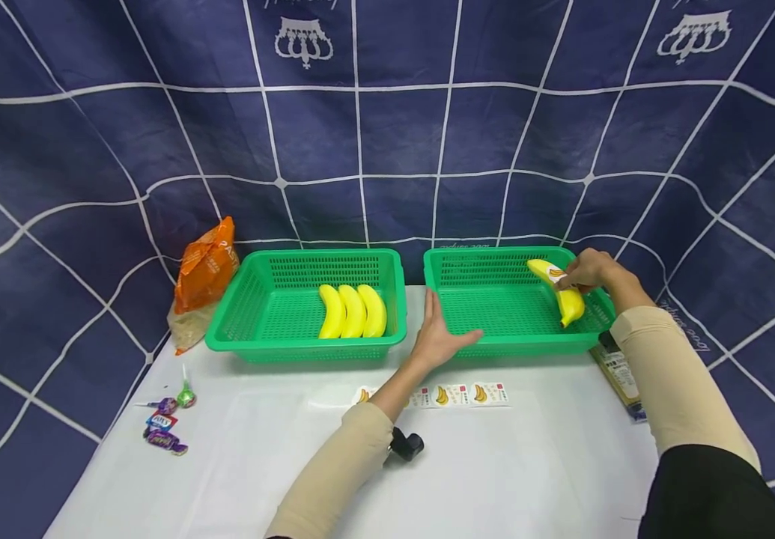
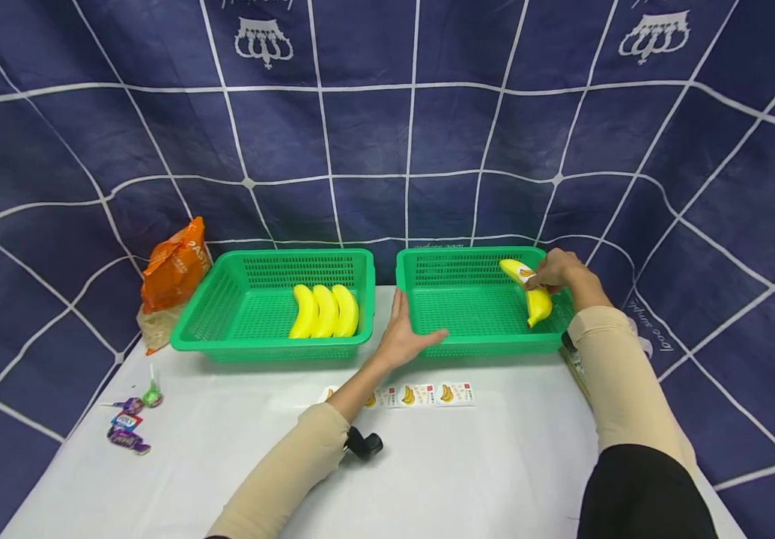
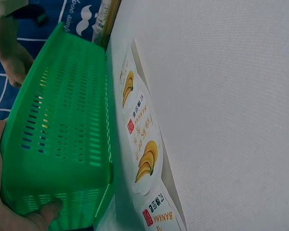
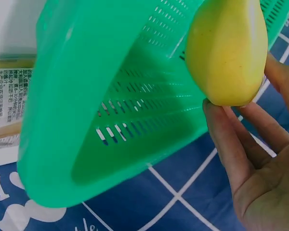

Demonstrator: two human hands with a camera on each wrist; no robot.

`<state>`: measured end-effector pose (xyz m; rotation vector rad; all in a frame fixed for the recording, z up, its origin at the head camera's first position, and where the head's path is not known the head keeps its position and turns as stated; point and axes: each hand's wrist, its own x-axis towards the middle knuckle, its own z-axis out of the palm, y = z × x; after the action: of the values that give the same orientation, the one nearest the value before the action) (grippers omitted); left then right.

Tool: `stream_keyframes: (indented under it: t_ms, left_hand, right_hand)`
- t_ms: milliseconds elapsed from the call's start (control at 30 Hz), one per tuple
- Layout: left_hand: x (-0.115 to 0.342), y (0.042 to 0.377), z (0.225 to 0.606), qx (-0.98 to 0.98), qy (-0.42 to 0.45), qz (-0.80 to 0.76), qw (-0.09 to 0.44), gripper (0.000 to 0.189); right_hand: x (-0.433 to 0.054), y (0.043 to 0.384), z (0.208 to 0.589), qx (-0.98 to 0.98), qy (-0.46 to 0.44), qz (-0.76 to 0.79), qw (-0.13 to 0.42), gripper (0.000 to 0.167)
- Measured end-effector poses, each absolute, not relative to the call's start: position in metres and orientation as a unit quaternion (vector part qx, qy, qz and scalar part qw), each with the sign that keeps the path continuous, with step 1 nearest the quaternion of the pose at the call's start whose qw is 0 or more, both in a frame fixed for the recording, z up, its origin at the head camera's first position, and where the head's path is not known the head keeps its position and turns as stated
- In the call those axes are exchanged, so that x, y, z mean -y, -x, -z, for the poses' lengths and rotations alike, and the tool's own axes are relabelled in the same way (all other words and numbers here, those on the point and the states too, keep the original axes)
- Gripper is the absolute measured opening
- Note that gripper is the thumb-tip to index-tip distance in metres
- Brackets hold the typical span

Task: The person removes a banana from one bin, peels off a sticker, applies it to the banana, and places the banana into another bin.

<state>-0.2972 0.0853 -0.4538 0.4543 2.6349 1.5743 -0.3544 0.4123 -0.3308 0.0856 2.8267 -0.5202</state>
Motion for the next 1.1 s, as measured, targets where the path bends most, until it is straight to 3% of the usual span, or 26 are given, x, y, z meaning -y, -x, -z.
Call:
stream_keyframes:
  t_ms: [600, 867, 1100]
  left_hand:
    - [-0.085, 0.294, 0.451, -0.856, -0.155, -0.493, 0.025, 0.119]
    - [-0.085, 0.294, 0.455, -0.855, -0.156, -0.493, 0.028, 0.118]
    - [-0.084, 0.294, 0.453, -0.856, -0.154, -0.494, 0.027, 0.120]
  right_hand:
    - [-0.426, 0.379, 0.348, -0.961, -0.042, 0.204, 0.183, 0.048]
    - [-0.423, 0.387, 0.355, -0.966, -0.050, 0.154, 0.200, 0.027]
    - [-0.411, 0.389, 0.356, -0.974, -0.039, 0.077, 0.208, 0.027]
